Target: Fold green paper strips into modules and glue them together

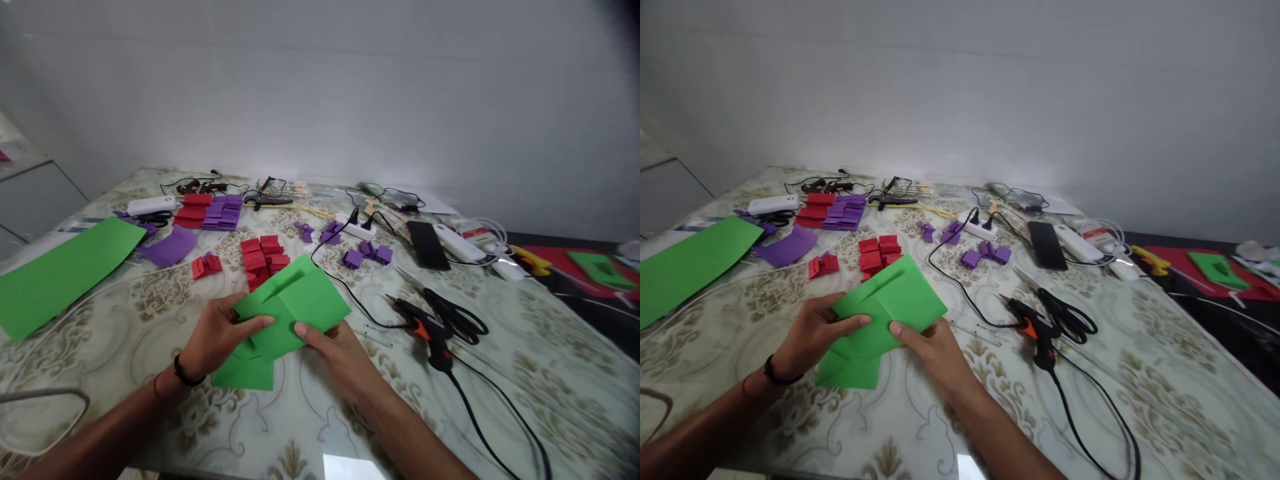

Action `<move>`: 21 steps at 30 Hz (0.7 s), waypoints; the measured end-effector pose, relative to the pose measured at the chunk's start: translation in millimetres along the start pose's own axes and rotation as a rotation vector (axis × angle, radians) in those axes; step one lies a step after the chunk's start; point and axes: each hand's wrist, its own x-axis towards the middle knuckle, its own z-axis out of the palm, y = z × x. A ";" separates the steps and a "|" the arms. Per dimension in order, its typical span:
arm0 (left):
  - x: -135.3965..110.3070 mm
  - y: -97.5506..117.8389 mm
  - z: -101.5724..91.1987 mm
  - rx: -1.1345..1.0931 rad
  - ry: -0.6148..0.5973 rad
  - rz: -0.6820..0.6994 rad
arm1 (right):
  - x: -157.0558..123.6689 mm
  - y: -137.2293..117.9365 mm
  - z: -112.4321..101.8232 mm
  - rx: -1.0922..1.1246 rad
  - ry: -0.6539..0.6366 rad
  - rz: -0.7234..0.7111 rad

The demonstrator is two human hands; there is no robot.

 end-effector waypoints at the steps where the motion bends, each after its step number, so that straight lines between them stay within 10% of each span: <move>1: -1.1 -0.5 0.2 0.025 -0.032 -0.017 | -0.8 -0.5 1.2 -0.003 0.026 -0.005; 21: 4.9 -0.4 -4.2 0.033 -0.185 -0.055 | -4.4 -10.4 -2.0 -0.296 0.062 -0.014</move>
